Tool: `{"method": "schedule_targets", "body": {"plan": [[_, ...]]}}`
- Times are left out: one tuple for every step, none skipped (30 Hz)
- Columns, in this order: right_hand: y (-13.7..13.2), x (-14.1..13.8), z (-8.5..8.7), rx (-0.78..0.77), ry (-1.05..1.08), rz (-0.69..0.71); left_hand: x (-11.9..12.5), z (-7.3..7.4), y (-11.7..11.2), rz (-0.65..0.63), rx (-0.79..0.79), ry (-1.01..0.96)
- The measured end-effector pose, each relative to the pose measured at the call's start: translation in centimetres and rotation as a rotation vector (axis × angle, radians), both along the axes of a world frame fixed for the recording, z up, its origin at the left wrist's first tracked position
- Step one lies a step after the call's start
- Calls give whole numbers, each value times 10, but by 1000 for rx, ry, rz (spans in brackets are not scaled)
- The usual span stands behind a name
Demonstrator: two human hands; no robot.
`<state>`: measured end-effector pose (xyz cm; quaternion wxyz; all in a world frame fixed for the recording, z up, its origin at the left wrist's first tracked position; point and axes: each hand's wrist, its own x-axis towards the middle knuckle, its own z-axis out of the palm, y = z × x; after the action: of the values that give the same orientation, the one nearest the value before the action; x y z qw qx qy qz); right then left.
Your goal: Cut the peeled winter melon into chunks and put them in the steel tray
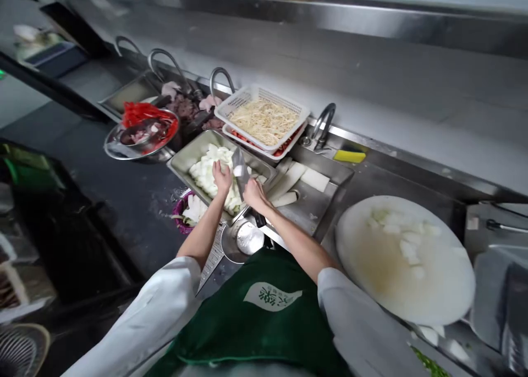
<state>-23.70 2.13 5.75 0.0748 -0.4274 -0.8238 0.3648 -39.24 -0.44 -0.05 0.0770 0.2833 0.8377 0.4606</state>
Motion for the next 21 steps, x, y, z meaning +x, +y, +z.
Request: {"method": "schedule_targets", "body": {"plan": [[1, -7, -2, -19, 9, 2, -6, -1, -4, -69, -16, -5], [2, -11, -4, -55, 30, 7, -8, -1, -7, -193, -19, 23], [1, -12, -6, -107, 62, 16, -5, -2, -10, -352, -17, 74], [-1, -10, -8, -168, 101, 23, -2, -2, -12, -513, -19, 132], [-3, -5, -11, -232, 138, 21, 1, -2, -12, -640, -33, 174], [-6, 4, -12, -290, 168, 4, 1, -4, -11, -708, -61, 188], [-9, 16, -14, -336, 189, -30, 0, -6, -9, -705, -97, 165], [-12, 33, -16, -366, 202, -77, -4, -9, -6, -649, -137, 109], [-15, 54, -18, -374, 209, -133, -9, -12, -4, -568, -174, 35], [-19, 80, -19, -358, 210, -193, -14, -16, -2, -476, -201, -43], [-23, 110, -21, -312, 206, -256, -16, -19, 0, -415, -210, -104], [-28, 144, -23, -241, 191, -322, -16, -23, 4, -394, -168, -115], [-35, 179, -25, -158, 158, -393, -13, -25, 10, -405, -92, -98], [-44, 216, -26, -82, 109, -466, -6, -25, 20, -417, -10, -63], [-54, 253, -27, -27, 49, -538, 6, -23, 35, -454, 68, -18], [-67, 291, -28, 1, -13, -610, 23, -18, 53, -496, 157, 27], [-81, 327, -29, 8, -68, -681, 46, -10, 74, -535, 260, 60], [-99, 362, -30, 2, -109, -748, 77, 0, 96, -587, 356, 72], [-120, 395, -31, -4, -136, -813, 114, 13, 117, -633, 440, 68], [-145, 425, -33, -4, -155, -881, 158, 25, 134, -695, 484, 54], [-173, 452, -36, 4, -169, -956, 207, 37, 145, -768, 500, 43]]}}
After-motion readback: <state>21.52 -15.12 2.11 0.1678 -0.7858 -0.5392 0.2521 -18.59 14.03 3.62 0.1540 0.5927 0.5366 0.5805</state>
